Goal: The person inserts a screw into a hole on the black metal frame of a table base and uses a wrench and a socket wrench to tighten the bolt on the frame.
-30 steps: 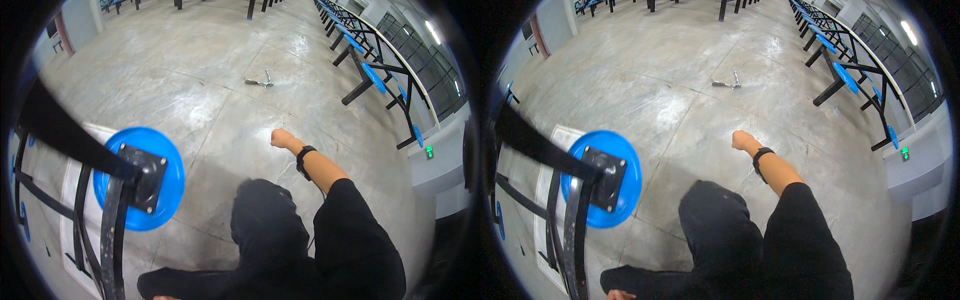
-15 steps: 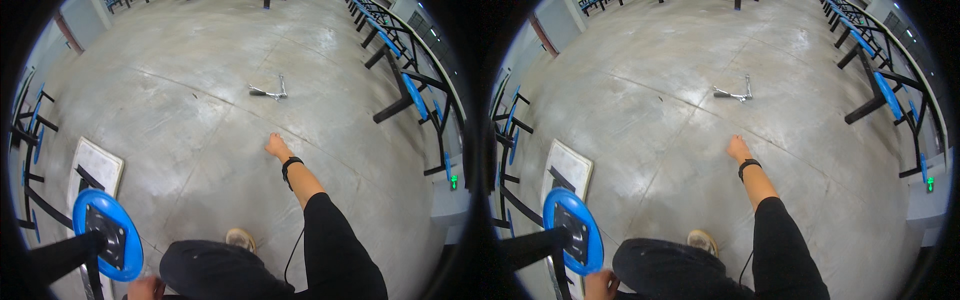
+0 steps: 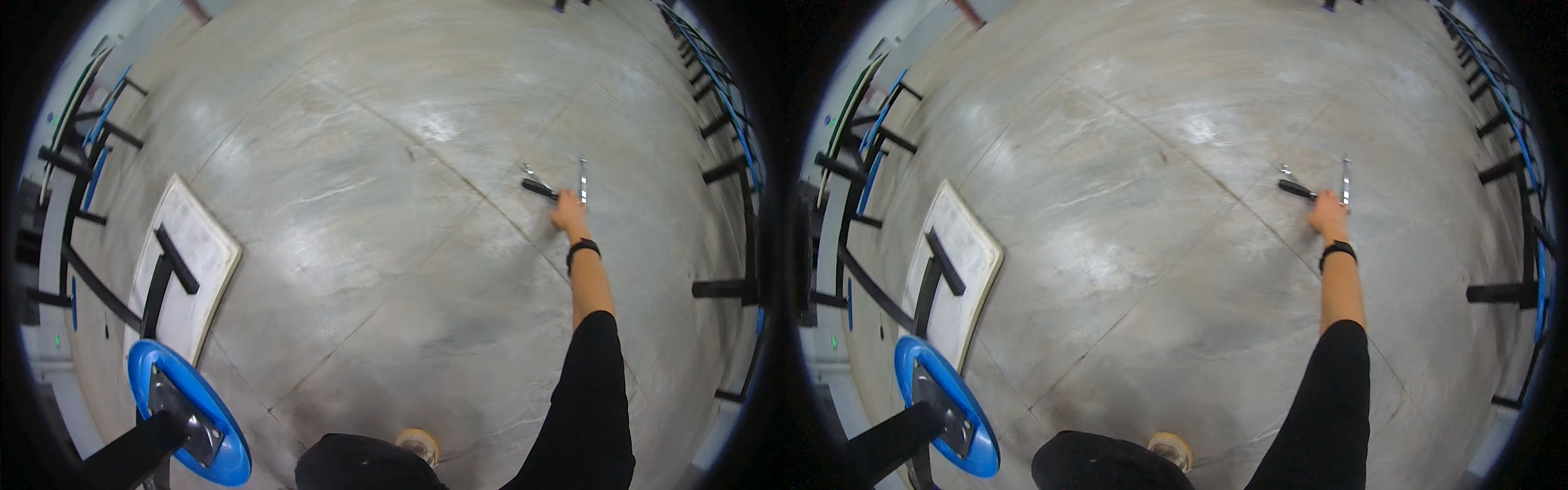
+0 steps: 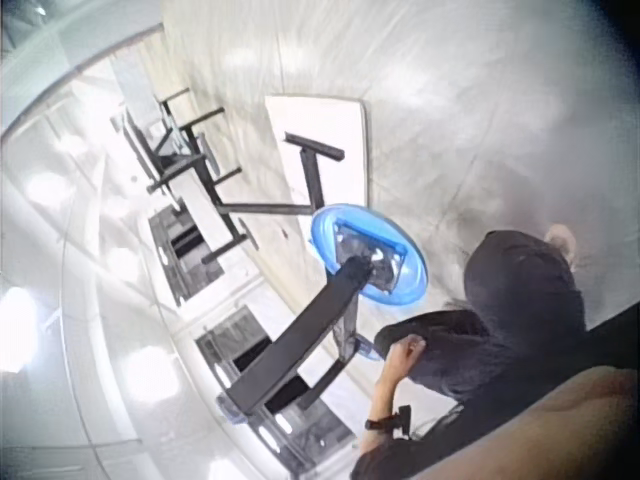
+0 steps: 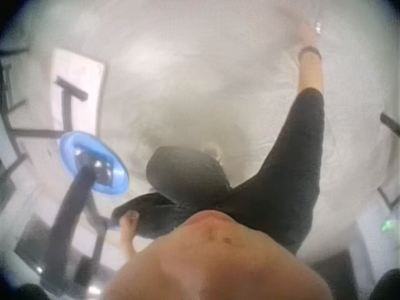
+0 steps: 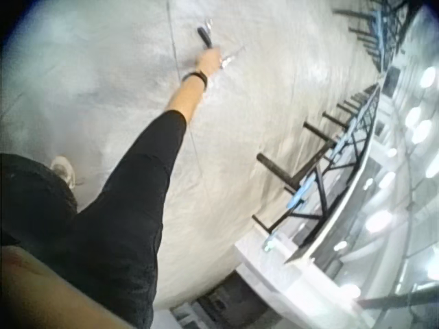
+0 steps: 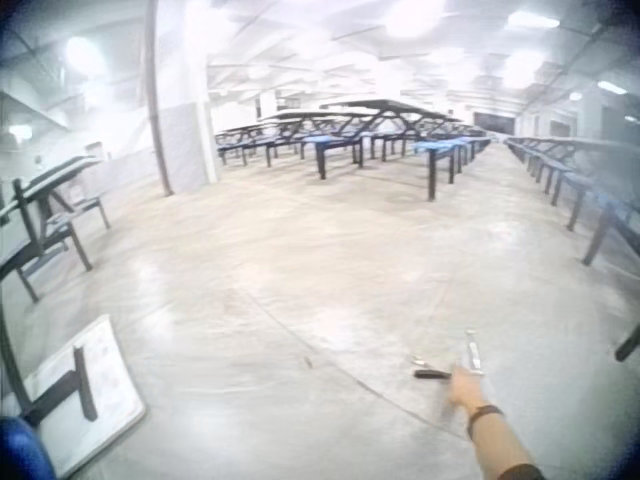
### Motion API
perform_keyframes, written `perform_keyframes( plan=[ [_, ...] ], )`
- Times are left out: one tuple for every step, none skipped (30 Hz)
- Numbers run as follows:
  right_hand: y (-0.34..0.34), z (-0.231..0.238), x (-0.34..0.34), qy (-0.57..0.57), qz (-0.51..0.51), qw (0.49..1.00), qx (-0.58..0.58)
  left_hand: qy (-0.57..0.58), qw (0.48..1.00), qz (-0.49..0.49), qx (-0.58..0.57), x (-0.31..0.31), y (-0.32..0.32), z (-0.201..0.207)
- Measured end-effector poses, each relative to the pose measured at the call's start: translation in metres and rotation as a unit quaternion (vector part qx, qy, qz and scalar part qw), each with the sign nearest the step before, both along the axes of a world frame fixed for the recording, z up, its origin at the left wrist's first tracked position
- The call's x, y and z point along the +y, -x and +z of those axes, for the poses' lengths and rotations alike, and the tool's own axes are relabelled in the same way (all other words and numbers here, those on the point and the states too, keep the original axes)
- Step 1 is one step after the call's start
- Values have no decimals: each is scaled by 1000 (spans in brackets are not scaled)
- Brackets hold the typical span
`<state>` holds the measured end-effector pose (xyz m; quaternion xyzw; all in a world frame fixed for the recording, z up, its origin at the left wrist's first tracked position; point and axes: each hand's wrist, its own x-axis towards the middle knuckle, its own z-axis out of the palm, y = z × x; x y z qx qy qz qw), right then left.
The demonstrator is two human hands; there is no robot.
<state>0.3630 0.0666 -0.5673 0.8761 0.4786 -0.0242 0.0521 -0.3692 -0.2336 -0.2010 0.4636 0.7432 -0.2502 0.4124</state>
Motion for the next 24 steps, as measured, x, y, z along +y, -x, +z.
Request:
perform_keyframes(
  plan=[
    [-4,2,3,17,19,1000,7,-20,999,-21,-25,-2,-2,-3],
    [-4,5,4,25,37,999,-1,-18,1000,-15,-19,-4,-5,-6],
    [-2,9,5,28,42,999,11,-36,998,-29,-35,-3,-7,-10],
    [2,13,3,84,55,993,55,-53,996,-43,-55,-3,-10,-14],
    [7,16,-1,119,59,989,66,1,998,-9,-56,-1,-11,-18],
    [14,20,-9,148,67,982,92,6,998,-7,-59,1,-13,-22],
    [25,22,-20,140,91,983,78,29,997,34,-57,1,-14,-24],
    [36,23,-32,123,121,983,59,50,995,72,-53,2,-14,-26],
    [48,22,-45,137,119,981,73,54,995,67,-54,1,-15,-27],
    [60,22,-58,127,122,982,70,6,997,6,-80,-1,-14,-28],
    [73,20,-74,124,130,981,74,-43,992,-55,-109,-3,-12,-30],
    [87,16,-90,86,160,981,69,-43,991,-60,-114,-6,-7,-32],
    [100,15,-109,96,189,974,86,-72,987,-76,-121,-13,-1,-35],
    [116,10,-125,68,246,963,90,-101,984,-79,-123,-24,6,-36],
    [133,9,-144,67,272,955,100,-153,968,-91,-178,-34,16,-41],
    [148,8,-161,58,295,944,138,-196,953,-68,-219,-43,28,-46],
    [174,5,-179,23,303,937,171,-22,980,-147,-128,-51,52,-43],
    [195,0,-189,101,266,938,196,-38,983,-124,-129,-62,69,-38],
    [212,1,-209,40,313,920,232,-129,971,-143,-143,-72,84,-34],
    [233,-3,-218,53,331,924,184,-182,961,-144,-148,-81,97,-32],
    [244,-3,-235,15,343,923,175,-243,950,-132,-148,-87,112,-27],
    [255,-3,-248,44,353,921,158,-270,942,-138,-141,-94,123,-23],
    [271,-2,-256,78,341,917,190,-274,942,-140,-136,-103,135,-16],
    [277,6,-266,75,323,921,204,-263,946,-123,-142,-106,146,-9]
  ],
)
